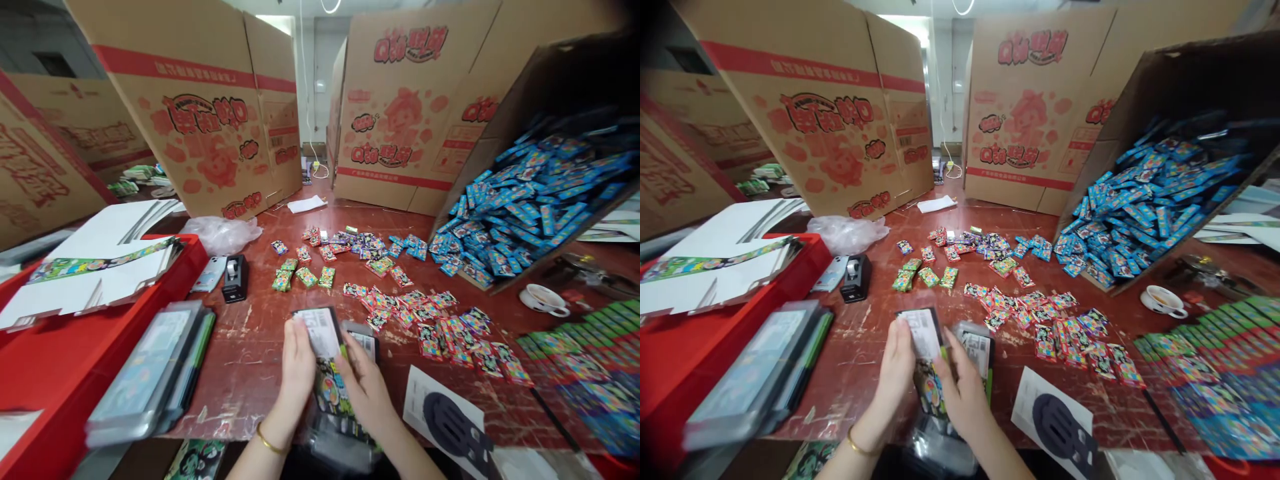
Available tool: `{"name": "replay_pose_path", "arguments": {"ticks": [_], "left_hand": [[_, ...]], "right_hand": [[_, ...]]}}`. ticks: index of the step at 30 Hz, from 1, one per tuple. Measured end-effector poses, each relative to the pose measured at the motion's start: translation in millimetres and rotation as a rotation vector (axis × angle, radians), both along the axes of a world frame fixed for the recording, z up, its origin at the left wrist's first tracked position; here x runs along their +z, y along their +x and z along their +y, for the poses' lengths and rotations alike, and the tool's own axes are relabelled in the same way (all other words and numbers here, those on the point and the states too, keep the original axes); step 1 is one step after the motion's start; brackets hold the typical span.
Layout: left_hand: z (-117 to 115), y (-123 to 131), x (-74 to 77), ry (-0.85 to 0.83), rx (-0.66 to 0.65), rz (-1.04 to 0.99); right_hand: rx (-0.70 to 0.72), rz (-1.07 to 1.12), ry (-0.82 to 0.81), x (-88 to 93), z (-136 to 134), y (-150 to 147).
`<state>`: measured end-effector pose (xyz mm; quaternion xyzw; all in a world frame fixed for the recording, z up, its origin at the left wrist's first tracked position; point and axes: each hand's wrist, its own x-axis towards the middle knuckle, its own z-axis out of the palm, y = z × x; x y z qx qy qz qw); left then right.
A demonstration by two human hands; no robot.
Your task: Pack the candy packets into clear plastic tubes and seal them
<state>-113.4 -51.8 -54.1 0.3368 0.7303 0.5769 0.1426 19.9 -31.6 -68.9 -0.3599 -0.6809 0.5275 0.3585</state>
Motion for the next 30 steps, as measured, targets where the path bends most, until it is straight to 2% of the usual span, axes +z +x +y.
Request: {"name": "replay_pose_path", "arguments": {"ticks": [3, 4, 6, 8, 9, 11, 12, 15, 17, 19, 20, 21, 22, 24, 26, 28, 30], "left_hand": [[-2.5, -20.6, -9.0, 0.034, 0.108, 0.016], [-6.1, -24.8, -7.8, 0.062, 0.131, 0.080], [-15.9, -28.2, 1.3, 0.115, 0.093, 0.378], [-25.3, -27.5, 15.6, 0.126, -0.145, 0.803], [-28.3, -27.2, 22.6, 0.101, -0.351, 0.935], [-29.9, -29.1, 31.5, 0.088, -0.634, 1.024], [-28.6, -31.4, 32.4, 0.096, -0.694, 1.018], [-21.3, -43.3, 21.7, 0.148, -0.634, 0.940], [-18.5, -54.7, 9.7, 0.139, -0.568, 0.844], [-19.8, -68.7, -0.5, 0.009, -0.477, 0.711], [-22.0, -76.4, -4.3, -0.096, -0.426, 0.620], [-25.0, -84.2, -7.4, -0.199, -0.381, 0.508], [-28.4, -91.9, -10.0, -0.282, -0.346, 0.382], [-35.9, -105.3, -14.7, -0.350, -0.312, 0.125], [-43.4, -114.0, -20.0, -0.336, -0.297, -0.105], [-51.0, -116.7, -26.1, -0.313, -0.287, -0.334], [-59.8, -113.6, -32.5, -0.292, -0.310, -0.596]], "right_hand": [[0.149, -0.103, -0.040, -7.9, 2.2, 18.7], [0.168, -0.155, -0.035, -8.4, 4.1, 25.7], [0.178, -0.261, 0.047, -1.5, 10.1, 37.7], [0.245, -0.321, 0.164, 15.0, 17.9, 43.9], [0.294, -0.312, 0.198, 24.2, 21.7, 43.6], [0.368, -0.182, 0.163, 36.5, 27.5, 35.1], [0.393, -0.080, 0.090, 37.3, 28.9, 26.6], [0.413, 0.207, -0.232, 18.4, 29.0, -12.0], [0.386, 0.284, -0.345, -0.7, 35.8, -42.6], [0.348, 0.199, -0.258, -14.0, 60.0, -70.1], [0.360, 0.087, -0.168, -17.6, 79.9, -81.2], [0.309, -0.058, -0.040, -19.7, 104.0, -90.3], [0.238, -0.102, 0.008, -21.1, 130.7, -97.5], [0.139, -0.162, 0.065, -24.7, 183.3, -106.7], [0.088, -0.216, 0.100, -31.3, 221.6, -109.9], [0.072, -0.233, 0.134, -39.4, 236.6, -106.7], [0.062, -0.208, 0.173, -45.1, 229.1, -96.3]]}}
